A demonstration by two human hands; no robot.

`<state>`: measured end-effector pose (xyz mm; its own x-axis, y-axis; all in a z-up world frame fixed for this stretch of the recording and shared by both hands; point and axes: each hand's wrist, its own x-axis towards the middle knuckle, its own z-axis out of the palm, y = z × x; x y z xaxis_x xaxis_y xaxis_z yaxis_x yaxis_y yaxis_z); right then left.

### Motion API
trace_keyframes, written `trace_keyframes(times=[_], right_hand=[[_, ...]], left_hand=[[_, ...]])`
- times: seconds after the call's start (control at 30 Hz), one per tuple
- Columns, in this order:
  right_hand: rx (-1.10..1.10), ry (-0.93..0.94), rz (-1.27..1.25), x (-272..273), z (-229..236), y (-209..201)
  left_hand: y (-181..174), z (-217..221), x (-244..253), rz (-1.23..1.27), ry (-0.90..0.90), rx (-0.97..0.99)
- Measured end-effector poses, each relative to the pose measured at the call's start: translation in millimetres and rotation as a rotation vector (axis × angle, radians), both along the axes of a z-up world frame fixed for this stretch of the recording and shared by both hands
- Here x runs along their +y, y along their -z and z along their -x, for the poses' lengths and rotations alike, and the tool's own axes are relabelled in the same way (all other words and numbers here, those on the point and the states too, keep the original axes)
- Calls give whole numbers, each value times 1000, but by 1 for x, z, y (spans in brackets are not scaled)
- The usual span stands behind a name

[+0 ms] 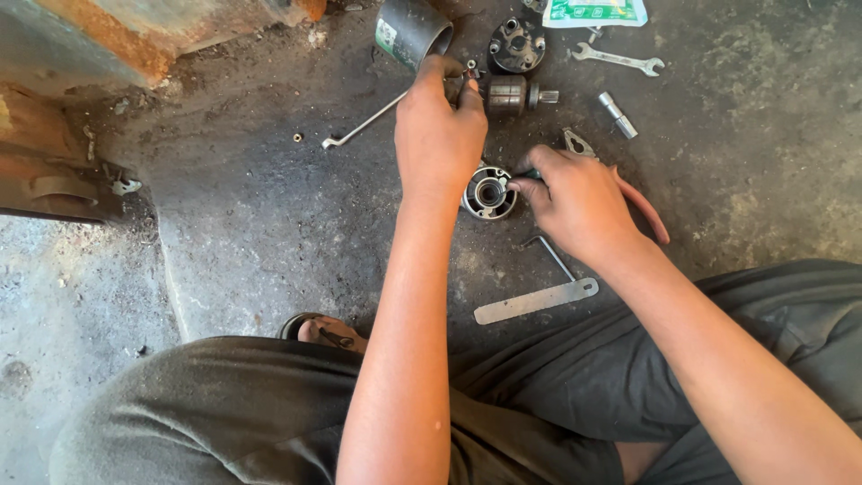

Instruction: The person sits on the floor and uses pliers and a screwdriver to disassemble a cylindrical mechanical component. They remove a circular metal ring and other small parts, placing them on the floor among other tools and components.

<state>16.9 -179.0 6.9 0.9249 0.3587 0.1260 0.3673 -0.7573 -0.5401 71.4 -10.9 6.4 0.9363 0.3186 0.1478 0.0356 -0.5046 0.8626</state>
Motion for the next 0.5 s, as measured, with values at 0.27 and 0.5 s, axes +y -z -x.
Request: trace_keyframes(times=[0.27,0.5], right_hand=[[0,-16,19,0,-2,4],[-10,2,55,2,-1,6]], left_hand=[[4,2,2,-63,70,52],[5,11,2,-264,601,730]])
